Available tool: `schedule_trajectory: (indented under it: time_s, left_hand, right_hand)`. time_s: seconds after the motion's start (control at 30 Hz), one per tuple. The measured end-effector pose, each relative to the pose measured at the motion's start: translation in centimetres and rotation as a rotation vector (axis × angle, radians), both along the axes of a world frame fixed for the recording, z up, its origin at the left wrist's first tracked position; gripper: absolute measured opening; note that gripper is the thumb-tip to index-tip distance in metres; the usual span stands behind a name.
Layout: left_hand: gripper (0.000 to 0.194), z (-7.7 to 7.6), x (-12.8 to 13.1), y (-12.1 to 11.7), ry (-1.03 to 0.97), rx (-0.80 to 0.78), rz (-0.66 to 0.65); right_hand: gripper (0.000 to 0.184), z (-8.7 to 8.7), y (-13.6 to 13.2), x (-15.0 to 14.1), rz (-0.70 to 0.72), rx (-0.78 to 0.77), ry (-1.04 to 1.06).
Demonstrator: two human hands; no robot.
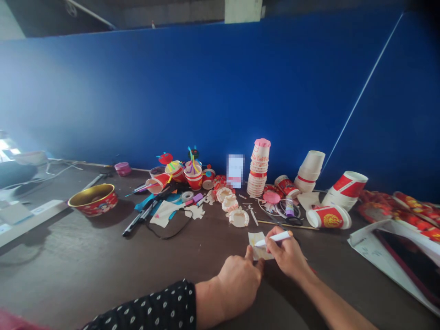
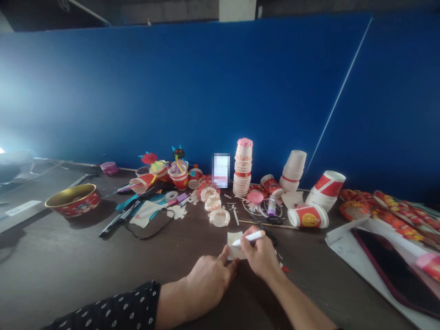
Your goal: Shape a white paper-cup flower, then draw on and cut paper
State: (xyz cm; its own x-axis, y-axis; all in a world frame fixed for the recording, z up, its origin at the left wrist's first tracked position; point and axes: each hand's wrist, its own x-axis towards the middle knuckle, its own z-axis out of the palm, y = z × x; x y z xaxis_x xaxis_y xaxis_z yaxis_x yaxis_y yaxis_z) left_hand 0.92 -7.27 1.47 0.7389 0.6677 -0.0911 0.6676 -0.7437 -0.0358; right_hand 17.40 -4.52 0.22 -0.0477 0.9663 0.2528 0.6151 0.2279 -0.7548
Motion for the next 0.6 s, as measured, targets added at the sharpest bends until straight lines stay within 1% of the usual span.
schedule_trajectory:
  time_s: [0.23,0.43,0.6]
  left_hand:
    - [0.037,0.41,0.01,-0.11,0.006,-0.003,-0.007]
    - [0.041,-0.01,-0.03,-0.09,0.015,0.01,-0.016]
    - [0.04,0.03,-0.03,-0.11,-0.008,0.024,-0.004]
  right_hand:
    - [0.022,-0.35,0.07,0.1,-0.019,0.029,0.023]
    - [0.024,-0.36,0.09,0.1,-0.012,0.02,0.039]
    - [0.024,-0.85,0.39,0.13,-0.007,-0.047,0.235]
